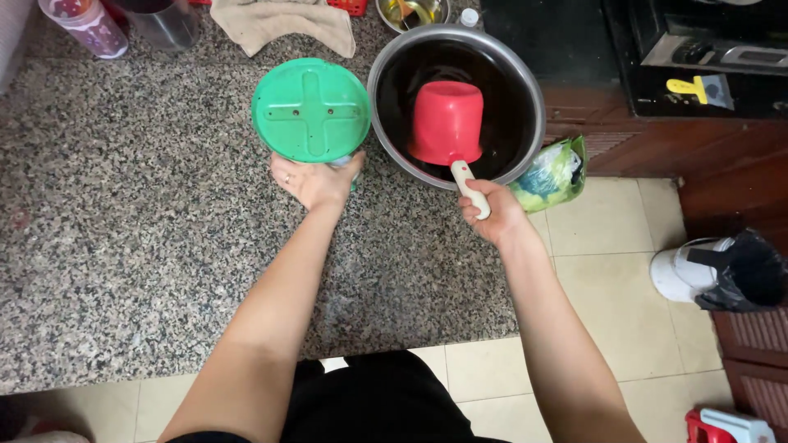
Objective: Preparing multiple cups of tea by measuring and pouring liquid from a bowl into plastic cups using a ladle and a scale.
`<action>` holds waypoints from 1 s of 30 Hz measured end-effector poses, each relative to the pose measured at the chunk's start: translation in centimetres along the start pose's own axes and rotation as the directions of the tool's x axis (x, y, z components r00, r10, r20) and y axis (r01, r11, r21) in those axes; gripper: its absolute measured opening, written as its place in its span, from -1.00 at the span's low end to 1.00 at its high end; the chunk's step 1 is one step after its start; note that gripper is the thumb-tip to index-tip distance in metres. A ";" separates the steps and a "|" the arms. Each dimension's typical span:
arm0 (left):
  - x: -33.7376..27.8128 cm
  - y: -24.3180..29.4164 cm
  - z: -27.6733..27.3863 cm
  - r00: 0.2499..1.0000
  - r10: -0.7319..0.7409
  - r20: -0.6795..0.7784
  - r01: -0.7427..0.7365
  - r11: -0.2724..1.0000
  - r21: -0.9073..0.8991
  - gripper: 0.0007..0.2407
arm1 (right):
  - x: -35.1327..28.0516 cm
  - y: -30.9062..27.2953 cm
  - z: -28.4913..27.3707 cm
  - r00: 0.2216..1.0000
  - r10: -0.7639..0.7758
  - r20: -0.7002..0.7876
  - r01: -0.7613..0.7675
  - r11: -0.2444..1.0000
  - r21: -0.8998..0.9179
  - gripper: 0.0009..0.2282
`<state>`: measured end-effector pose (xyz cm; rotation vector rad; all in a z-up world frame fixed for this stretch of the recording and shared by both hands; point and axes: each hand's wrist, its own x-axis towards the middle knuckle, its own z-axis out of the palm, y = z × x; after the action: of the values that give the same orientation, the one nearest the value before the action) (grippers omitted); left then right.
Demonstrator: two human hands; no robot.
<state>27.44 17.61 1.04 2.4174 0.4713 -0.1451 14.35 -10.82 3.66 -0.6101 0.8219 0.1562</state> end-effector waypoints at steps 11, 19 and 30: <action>0.9 -0.6 0.8 1.000 -0.007 0.006 0.007 1.000 -0.025 0.34 | -2.9 3.5 -1.4 0.998 0.040 -0.038 -0.035 0.991 0.132 -0.80; -0.9 -1.5 -0.2 0.999 -0.026 -0.035 0.023 0.997 -0.079 0.37 | -5.8 5.9 -1.9 0.997 0.040 -0.067 -0.026 0.981 0.193 -0.81; -0.3 -2.4 0.4 1.000 -0.014 0.010 0.014 1.000 0.014 0.32 | -7.3 8.3 -1.4 1.000 0.018 -0.018 -0.013 0.969 0.245 -0.81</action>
<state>26.32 18.97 -0.59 2.4262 0.4841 -0.1671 5.52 -4.09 4.55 -0.3728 0.8504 0.0606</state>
